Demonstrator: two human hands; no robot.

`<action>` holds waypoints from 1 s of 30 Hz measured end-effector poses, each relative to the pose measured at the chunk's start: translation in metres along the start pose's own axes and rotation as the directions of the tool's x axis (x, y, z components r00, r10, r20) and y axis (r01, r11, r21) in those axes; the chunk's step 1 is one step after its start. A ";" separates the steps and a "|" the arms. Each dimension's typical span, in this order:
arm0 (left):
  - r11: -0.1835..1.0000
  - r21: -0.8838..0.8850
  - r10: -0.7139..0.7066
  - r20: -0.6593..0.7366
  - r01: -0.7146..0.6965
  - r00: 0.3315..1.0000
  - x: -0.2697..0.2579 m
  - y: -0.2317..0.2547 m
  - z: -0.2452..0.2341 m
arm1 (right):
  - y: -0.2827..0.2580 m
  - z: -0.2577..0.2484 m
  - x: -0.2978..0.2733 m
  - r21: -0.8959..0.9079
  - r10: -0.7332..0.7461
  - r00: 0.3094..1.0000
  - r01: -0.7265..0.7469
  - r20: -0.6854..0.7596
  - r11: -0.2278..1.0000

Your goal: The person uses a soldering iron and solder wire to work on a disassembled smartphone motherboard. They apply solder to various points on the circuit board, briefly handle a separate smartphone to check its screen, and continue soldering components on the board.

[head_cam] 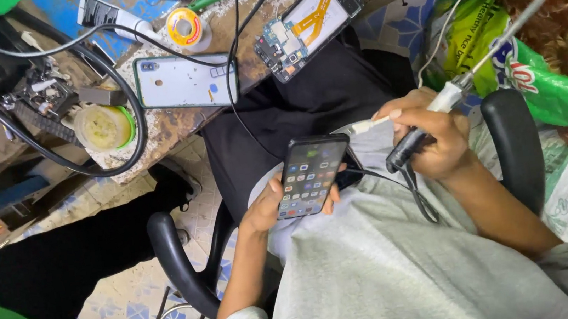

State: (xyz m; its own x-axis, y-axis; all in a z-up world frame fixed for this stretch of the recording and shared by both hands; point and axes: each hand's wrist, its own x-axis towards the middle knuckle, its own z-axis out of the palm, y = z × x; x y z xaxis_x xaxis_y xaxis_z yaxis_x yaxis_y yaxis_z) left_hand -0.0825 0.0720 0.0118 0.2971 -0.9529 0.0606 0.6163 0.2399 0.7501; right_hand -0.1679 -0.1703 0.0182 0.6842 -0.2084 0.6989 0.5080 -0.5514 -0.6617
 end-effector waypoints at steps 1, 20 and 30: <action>1.000 -0.006 0.001 -0.009 -0.001 1.000 -0.001 -0.003 0.000 | -0.001 -0.003 -0.004 0.005 0.006 1.000 -0.006 0.008 1.000; 0.961 0.141 -0.262 0.212 0.236 0.941 -0.008 0.011 -0.013 | 0.001 -0.049 -0.012 0.109 -0.011 0.808 -0.065 0.589 0.992; 0.894 0.154 -0.446 0.240 0.420 0.862 -0.008 0.019 -0.015 | -0.006 -0.058 0.002 0.078 -0.020 0.638 -0.062 0.770 0.995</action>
State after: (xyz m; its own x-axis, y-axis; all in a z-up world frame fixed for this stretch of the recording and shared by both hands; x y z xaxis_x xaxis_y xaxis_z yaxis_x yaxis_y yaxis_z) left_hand -0.0620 0.0873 0.0159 -0.1937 -0.9731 -0.1248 0.5640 -0.2146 0.7974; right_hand -0.1995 -0.2141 0.0390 0.8289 0.5002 0.2504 0.5037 -0.4729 -0.7229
